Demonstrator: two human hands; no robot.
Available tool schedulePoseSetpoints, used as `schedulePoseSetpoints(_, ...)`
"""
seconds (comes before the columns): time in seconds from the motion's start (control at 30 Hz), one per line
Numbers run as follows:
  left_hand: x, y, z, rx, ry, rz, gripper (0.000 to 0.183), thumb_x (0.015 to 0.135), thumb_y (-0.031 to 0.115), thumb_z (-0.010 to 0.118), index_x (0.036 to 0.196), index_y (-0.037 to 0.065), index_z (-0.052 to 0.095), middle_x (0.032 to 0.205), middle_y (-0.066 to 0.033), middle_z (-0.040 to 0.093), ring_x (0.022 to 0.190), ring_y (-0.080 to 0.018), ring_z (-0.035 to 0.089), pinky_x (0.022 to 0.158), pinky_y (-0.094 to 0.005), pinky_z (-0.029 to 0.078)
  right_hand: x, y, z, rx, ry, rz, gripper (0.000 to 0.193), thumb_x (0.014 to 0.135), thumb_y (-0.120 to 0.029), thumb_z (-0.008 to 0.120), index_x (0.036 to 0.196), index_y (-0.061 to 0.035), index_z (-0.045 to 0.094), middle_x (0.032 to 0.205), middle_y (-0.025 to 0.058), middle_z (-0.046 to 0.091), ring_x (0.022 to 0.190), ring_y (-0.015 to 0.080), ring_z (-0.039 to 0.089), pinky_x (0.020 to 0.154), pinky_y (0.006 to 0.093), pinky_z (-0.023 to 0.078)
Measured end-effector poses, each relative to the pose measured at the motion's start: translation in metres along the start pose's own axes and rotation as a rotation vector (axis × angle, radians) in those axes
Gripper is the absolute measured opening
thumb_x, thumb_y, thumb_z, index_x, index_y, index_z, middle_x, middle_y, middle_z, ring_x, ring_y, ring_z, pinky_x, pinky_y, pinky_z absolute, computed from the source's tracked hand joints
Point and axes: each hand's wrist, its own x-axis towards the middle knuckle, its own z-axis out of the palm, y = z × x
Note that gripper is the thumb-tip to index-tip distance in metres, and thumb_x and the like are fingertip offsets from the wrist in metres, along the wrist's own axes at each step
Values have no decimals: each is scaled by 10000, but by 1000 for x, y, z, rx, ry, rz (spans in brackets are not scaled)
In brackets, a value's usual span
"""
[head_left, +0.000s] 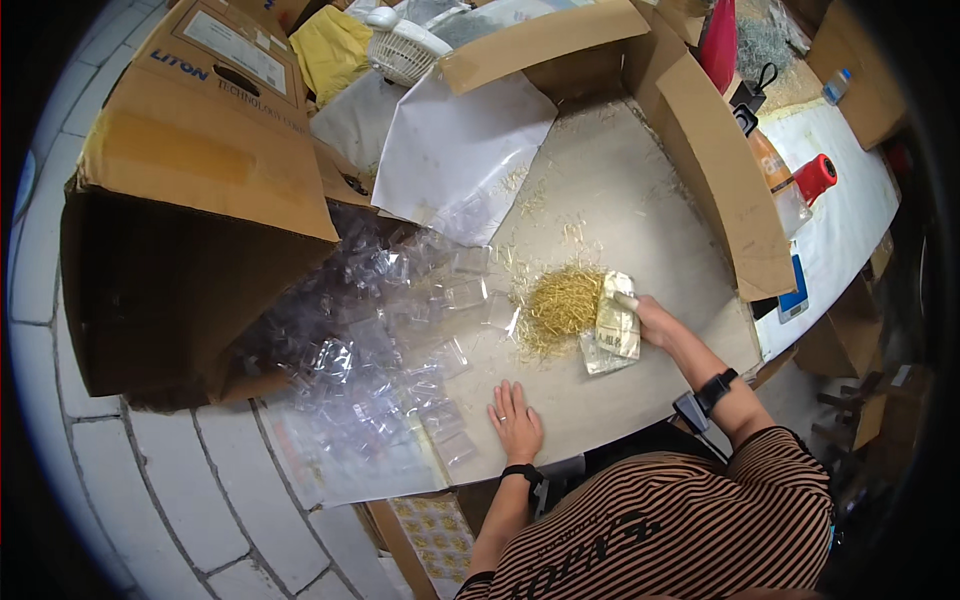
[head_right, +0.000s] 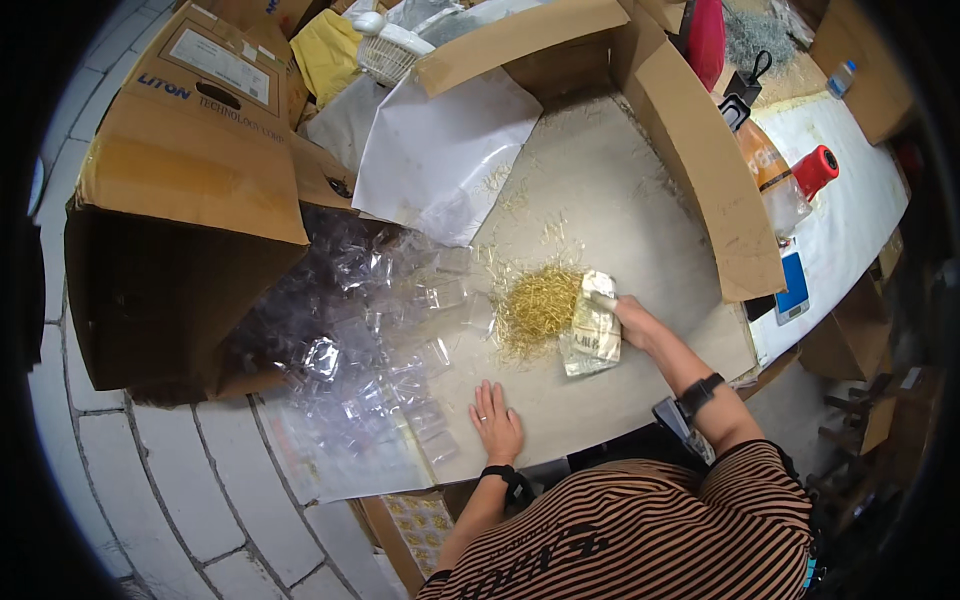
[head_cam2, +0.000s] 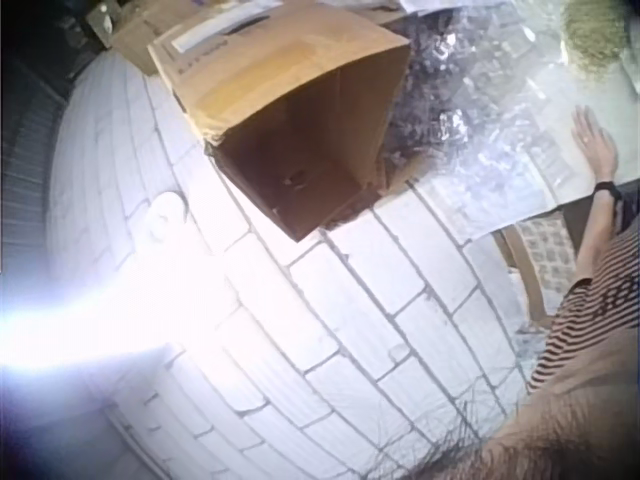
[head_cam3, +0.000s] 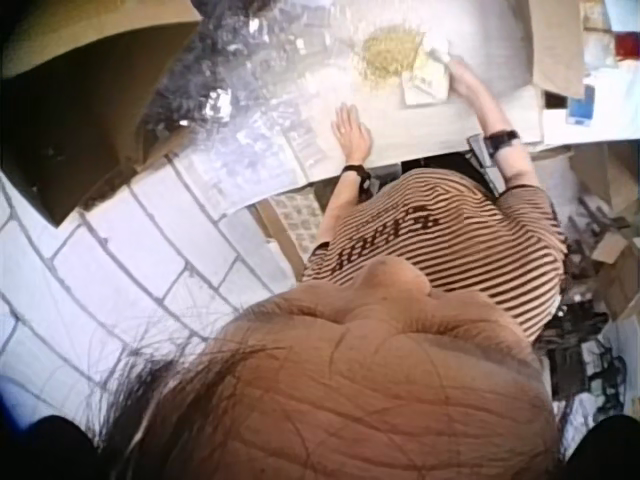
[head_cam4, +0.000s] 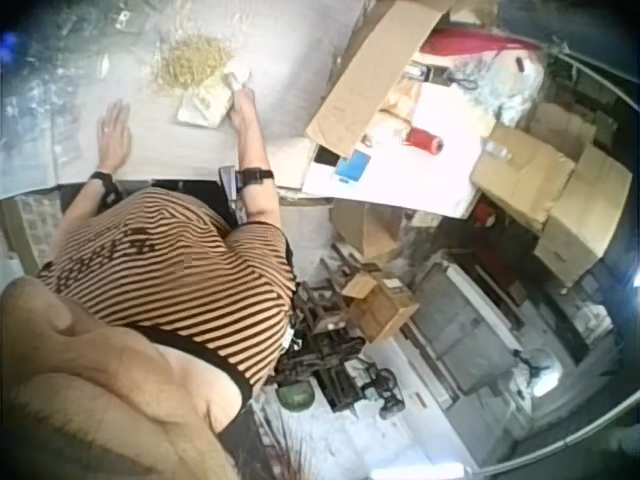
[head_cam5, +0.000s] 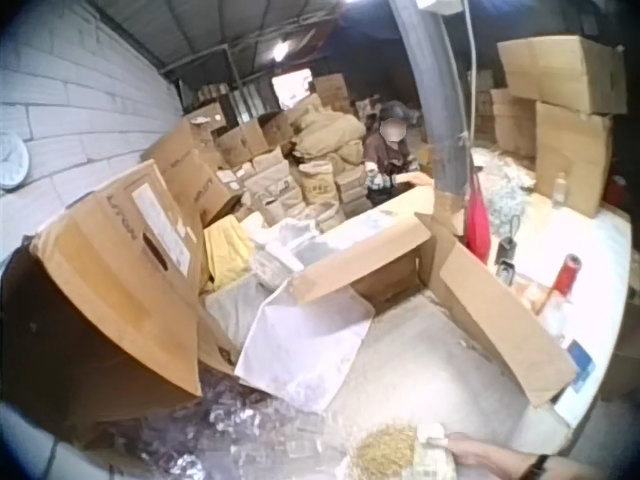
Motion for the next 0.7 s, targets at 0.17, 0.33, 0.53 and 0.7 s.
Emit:
schedulePoseSetpoints(0.17, -2, 3, -1, 9, 11, -1, 585, 783, 144, 475, 1345, 66, 331, 1442, -123, 249, 1352, -295, 169, 1075, -502, 103, 20, -1, 33, -35, -39, 8, 323, 802, -75, 646, 1085, 26, 528, 977, 131, 620, 835, 229, 637, 737, 360, 547)
schedulePoseSetpoints(0.33, -2, -1, 0, -13, 20, -2, 593, 779, 128, 446, 1354, 59, 315, 1446, -141, 230, 1352, -305, 164, 1074, -500, 87, 4, 24, 35, -41, -33, -43, 317, 761, 13, 649, 1062, 34, 554, 990, 136, 621, 847, 217, 635, 736, 349, 546)
schedulePoseSetpoints(0.53, -1, -3, -1, -5, 45, 6, 559, 798, 104, 437, 1343, 49, 323, 1434, -151, 247, 1342, -314, 185, 1073, -494, 104, -60, 30, -36, -33, -33, -69, 347, 744, 40, 629, 1077, 63, 535, 975, 144, 620, 837, 228, 641, 728, 363, 547)
schedulePoseSetpoints(0.7, 27, 13, -4, -364, 224, 14, 533, 781, 32, 460, 1306, 44, 371, 1414, -150, 276, 1337, -303, 207, 1063, -500, 163, -99, 28, -77, -17, 44, -73, 320, 749, 46, 590, 1061, 39, 524, 959, 136, 610, 824, 238, 641, 734, 380, 551)
